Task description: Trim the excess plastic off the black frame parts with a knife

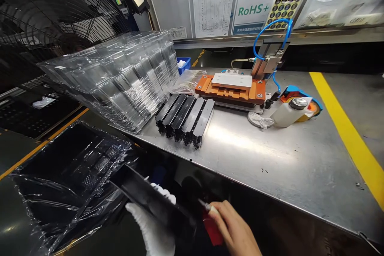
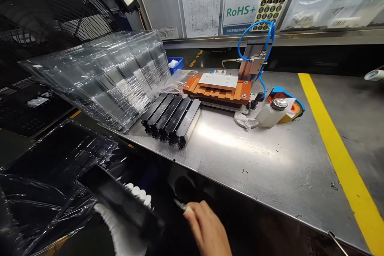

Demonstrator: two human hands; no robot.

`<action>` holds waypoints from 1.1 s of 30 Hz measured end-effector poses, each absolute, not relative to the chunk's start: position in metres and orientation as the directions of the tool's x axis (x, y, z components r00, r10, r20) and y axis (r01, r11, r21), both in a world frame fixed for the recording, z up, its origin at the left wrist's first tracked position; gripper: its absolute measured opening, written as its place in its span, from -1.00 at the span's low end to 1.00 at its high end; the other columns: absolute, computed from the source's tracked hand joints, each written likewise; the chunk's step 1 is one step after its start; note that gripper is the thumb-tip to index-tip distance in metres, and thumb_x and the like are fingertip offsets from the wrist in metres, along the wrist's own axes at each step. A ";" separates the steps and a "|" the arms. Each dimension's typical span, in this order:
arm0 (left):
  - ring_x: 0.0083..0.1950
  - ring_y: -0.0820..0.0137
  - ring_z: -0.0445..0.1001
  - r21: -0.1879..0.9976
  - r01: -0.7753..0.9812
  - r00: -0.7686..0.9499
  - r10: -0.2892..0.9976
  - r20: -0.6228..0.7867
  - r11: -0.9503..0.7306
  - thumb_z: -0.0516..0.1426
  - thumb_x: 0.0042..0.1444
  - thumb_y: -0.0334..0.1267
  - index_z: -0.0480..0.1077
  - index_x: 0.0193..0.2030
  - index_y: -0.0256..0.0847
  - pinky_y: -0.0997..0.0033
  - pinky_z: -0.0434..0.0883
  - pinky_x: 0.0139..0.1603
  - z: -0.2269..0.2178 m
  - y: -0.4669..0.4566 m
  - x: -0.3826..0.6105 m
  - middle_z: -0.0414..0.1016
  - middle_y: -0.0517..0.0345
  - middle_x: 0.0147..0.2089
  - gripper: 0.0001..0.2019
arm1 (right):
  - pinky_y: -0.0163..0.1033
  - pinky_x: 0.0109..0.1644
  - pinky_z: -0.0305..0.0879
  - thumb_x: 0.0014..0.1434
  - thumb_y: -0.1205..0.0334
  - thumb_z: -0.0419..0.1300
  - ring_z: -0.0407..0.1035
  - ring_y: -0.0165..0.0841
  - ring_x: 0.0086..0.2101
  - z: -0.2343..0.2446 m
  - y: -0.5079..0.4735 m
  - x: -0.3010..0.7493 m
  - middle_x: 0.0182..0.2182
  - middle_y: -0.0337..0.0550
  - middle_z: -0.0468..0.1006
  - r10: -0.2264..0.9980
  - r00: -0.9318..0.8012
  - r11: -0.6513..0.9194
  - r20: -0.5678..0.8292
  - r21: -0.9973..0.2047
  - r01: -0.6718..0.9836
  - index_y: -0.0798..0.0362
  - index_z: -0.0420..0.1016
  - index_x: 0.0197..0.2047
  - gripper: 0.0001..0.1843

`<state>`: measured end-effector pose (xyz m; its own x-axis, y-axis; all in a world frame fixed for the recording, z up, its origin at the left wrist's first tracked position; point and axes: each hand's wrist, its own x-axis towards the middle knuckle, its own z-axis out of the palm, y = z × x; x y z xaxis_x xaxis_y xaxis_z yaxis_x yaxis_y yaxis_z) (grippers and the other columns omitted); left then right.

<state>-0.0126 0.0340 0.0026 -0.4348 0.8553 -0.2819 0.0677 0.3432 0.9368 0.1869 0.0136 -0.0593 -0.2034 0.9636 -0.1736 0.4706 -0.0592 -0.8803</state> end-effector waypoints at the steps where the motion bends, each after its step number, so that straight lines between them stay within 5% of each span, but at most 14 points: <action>1: -0.28 0.28 0.55 0.950 0.025 -0.440 0.856 -0.269 0.312 -0.25 0.23 0.30 0.52 -0.05 -0.22 0.20 0.57 -0.13 0.004 0.038 -0.015 0.61 0.03 -0.23 -0.27 | -0.33 -0.20 0.45 0.36 -0.18 -0.03 0.52 -0.34 -0.30 -0.069 0.014 0.193 -0.33 -0.25 0.54 0.971 -0.130 -0.118 -0.201 -0.874 0.471 -0.16 0.53 -0.12 -0.60; 4: -0.45 0.42 0.47 0.886 -0.424 -0.514 0.756 -0.405 0.187 -0.21 0.09 0.46 0.54 -0.23 -0.03 0.46 0.53 -0.38 0.007 0.050 -0.018 0.52 0.22 -0.47 -0.28 | -0.30 -0.09 0.48 0.35 -0.16 -0.01 0.54 -0.26 -0.15 -0.088 0.014 0.212 -0.24 -0.15 0.60 0.968 -0.134 -0.149 -0.213 -0.915 0.375 -0.08 0.54 -0.10 -0.57; 7: -0.49 0.54 0.43 0.654 -0.748 -0.425 0.674 -0.604 0.114 0.03 0.11 0.34 0.53 -0.09 -0.06 0.60 0.45 -0.48 0.005 0.056 -0.010 0.46 0.30 -0.46 -0.44 | -0.31 -0.07 0.47 0.37 -0.09 0.00 0.54 -0.29 -0.17 -0.078 0.012 0.220 -0.23 -0.17 0.60 0.939 -0.274 -0.104 -0.207 -0.932 0.347 -0.11 0.54 -0.04 -0.62; 11: -0.51 0.54 0.43 0.605 -0.765 -0.327 0.676 -0.660 0.220 0.12 0.11 0.24 0.45 0.13 -0.07 0.59 0.42 -0.51 -0.005 0.055 0.000 0.45 0.28 -0.44 -0.43 | -0.35 -0.19 0.46 0.39 -0.07 -0.01 0.52 -0.37 -0.29 -0.044 0.011 0.212 -0.30 -0.23 0.56 0.880 -0.441 0.007 -0.178 -0.922 0.387 -0.20 0.53 0.01 -0.65; 18: -0.47 0.43 0.50 0.531 -0.755 -0.229 0.605 -0.763 0.384 0.18 0.02 0.28 0.51 -0.02 -0.20 0.48 0.50 -0.42 -0.025 0.043 -0.006 0.50 0.21 -0.46 -0.40 | -0.35 -0.22 0.47 0.39 -0.08 -0.02 0.51 -0.38 -0.32 -0.027 0.017 0.200 -0.33 -0.22 0.54 0.811 -0.582 0.242 -0.052 -0.876 0.417 -0.20 0.52 0.06 -0.63; 26: -0.18 0.33 0.62 0.520 -0.781 -0.223 0.624 -0.749 0.346 0.15 0.13 0.19 0.47 0.09 -0.14 0.39 0.55 -0.04 -0.028 0.042 -0.008 0.64 0.12 -0.24 -0.46 | -0.35 -0.24 0.47 0.39 -0.08 -0.01 0.52 -0.39 -0.34 -0.031 0.020 0.198 -0.34 -0.26 0.54 0.830 -0.555 0.262 -0.054 -0.841 0.474 -0.24 0.52 0.04 -0.66; 33: -0.29 0.32 0.60 0.624 -0.647 -0.342 0.564 -0.751 0.439 0.13 0.10 0.26 0.52 0.00 -0.23 0.39 0.53 -0.14 -0.026 0.039 -0.005 0.60 0.11 -0.37 -0.41 | -0.34 -0.22 0.47 0.40 -0.09 -0.03 0.52 -0.38 -0.32 -0.036 0.017 0.197 -0.33 -0.25 0.53 0.844 -0.533 0.248 -0.054 -0.843 0.478 -0.24 0.51 0.06 -0.64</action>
